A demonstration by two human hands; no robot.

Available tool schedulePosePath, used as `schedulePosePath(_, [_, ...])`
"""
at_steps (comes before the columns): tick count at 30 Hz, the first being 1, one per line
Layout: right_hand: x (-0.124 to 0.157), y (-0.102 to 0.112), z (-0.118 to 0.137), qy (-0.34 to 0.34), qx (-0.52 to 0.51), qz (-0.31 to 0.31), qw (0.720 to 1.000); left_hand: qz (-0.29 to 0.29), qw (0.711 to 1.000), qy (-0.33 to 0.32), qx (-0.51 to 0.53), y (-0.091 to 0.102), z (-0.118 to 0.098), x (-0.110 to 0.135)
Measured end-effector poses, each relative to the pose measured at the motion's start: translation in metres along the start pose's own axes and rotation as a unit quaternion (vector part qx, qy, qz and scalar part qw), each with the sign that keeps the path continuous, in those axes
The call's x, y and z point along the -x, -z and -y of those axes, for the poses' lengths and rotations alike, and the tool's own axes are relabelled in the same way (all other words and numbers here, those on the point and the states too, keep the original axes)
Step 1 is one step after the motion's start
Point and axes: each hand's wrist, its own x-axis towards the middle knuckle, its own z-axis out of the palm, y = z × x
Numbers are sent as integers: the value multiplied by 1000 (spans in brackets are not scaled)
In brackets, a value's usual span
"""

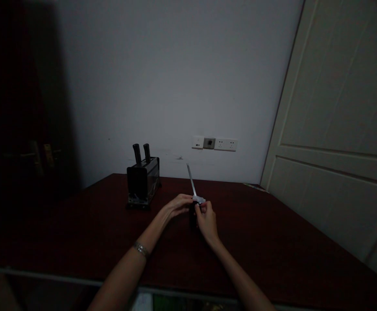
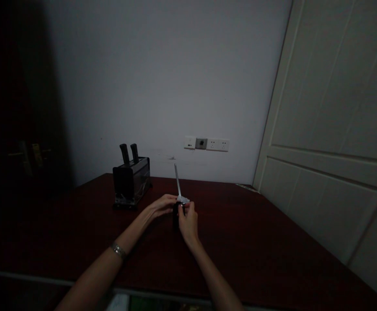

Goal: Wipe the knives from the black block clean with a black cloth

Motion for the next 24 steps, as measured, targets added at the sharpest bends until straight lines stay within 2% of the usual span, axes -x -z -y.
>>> schedulePosePath(5, [1, -1, -2, -4, -2, -2, 1000, -7, 999, -31, 10, -9, -3, 0])
schedulePosePath(14, [-1, -1, -4, -1, 20, -26, 999, -95, 993, -42, 51, -25, -5, -5])
schedulePosePath(19, [-3, 0, -5, -24, 14, -14, 1000, -160, 987, -11, 8, -29, -18, -15])
schedulePosePath(24, [1, -3, -3, -43, -15, 6, 999, -226, 974, -1, -24, -18, -43, -37])
